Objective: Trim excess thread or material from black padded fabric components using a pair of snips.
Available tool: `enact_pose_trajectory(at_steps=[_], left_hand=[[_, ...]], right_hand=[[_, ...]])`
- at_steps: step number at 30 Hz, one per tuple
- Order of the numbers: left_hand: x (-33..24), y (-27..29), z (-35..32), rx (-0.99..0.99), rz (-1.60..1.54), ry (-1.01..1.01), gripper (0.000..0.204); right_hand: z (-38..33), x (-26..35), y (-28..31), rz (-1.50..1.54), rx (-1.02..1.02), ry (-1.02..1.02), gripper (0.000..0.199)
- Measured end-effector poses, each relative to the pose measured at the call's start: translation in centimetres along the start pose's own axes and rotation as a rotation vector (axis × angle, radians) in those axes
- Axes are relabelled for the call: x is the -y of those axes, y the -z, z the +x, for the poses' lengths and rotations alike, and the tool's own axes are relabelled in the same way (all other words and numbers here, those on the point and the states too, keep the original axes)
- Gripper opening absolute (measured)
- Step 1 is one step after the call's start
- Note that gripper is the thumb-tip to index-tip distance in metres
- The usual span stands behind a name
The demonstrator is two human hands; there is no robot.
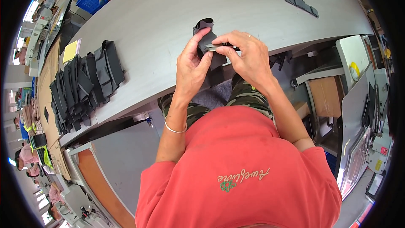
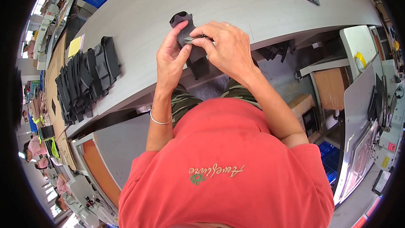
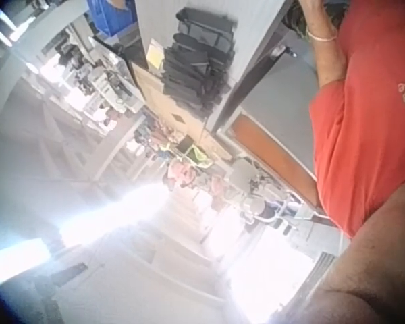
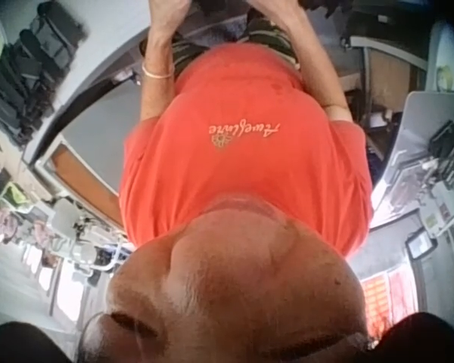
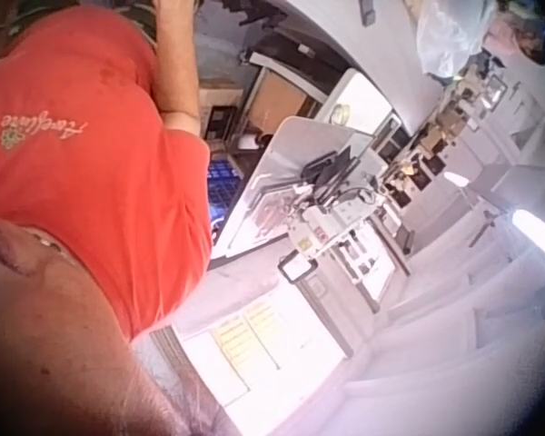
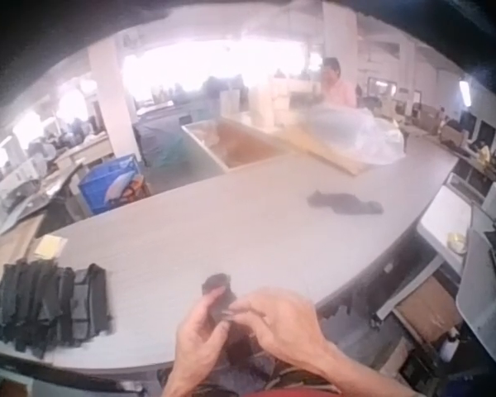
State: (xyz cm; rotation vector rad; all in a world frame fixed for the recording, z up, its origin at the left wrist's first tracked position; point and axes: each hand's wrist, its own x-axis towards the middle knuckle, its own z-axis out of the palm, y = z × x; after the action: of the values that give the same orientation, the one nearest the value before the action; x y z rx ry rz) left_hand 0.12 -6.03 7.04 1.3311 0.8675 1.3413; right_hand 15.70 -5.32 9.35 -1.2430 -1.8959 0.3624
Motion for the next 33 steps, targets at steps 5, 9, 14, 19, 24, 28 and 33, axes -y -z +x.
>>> enact_pose_trajectory(at_steps=[5, 9, 14, 19, 24, 28, 33], left_hand=[[-0.1, 0.3, -0.1, 0.032, -0.058, 0.068, 0.047], [-0.2, 0.4, -0.2, 0.049, -0.102, 0.109, 0.044], [0.7, 1.4, -0.2, -0.020, -0.297, 0.216, 0.031], [0.3, 1.2, -0.2, -0.050, -0.325, 0.199, 0.028], [-0.2, 0.8, -0.2, -0.041, -0.284, 0.188, 0.035], [-0.2, 0.8, -0.1, -0.022, -0.247, 0.194, 0.035], [0.0, 0.8, -0.1, -0.014, -0.229, 0.186, 0.035]], right_hand=[[0.1, -0.1, 0.0, -0.015, 0.004, 0.049, 0.008], [0.2, -0.5, 0.3, -0.040, 0.017, 0.105, 0.007], [-0.1, -1.2, 1.2, 0.280, 0.021, -0.111, 0.012], [-0.5, -1.3, 1.8, 0.303, 0.022, -0.222, 0.014], [-0.5, -1.2, 1.5, 0.236, 0.035, -0.166, 0.013], [-0.3, -0.5, 2.0, 0.194, 0.125, -0.198, 0.014], [-0.3, -0.5, 1.9, 0.104, 0.127, -0.173, 0.012]])
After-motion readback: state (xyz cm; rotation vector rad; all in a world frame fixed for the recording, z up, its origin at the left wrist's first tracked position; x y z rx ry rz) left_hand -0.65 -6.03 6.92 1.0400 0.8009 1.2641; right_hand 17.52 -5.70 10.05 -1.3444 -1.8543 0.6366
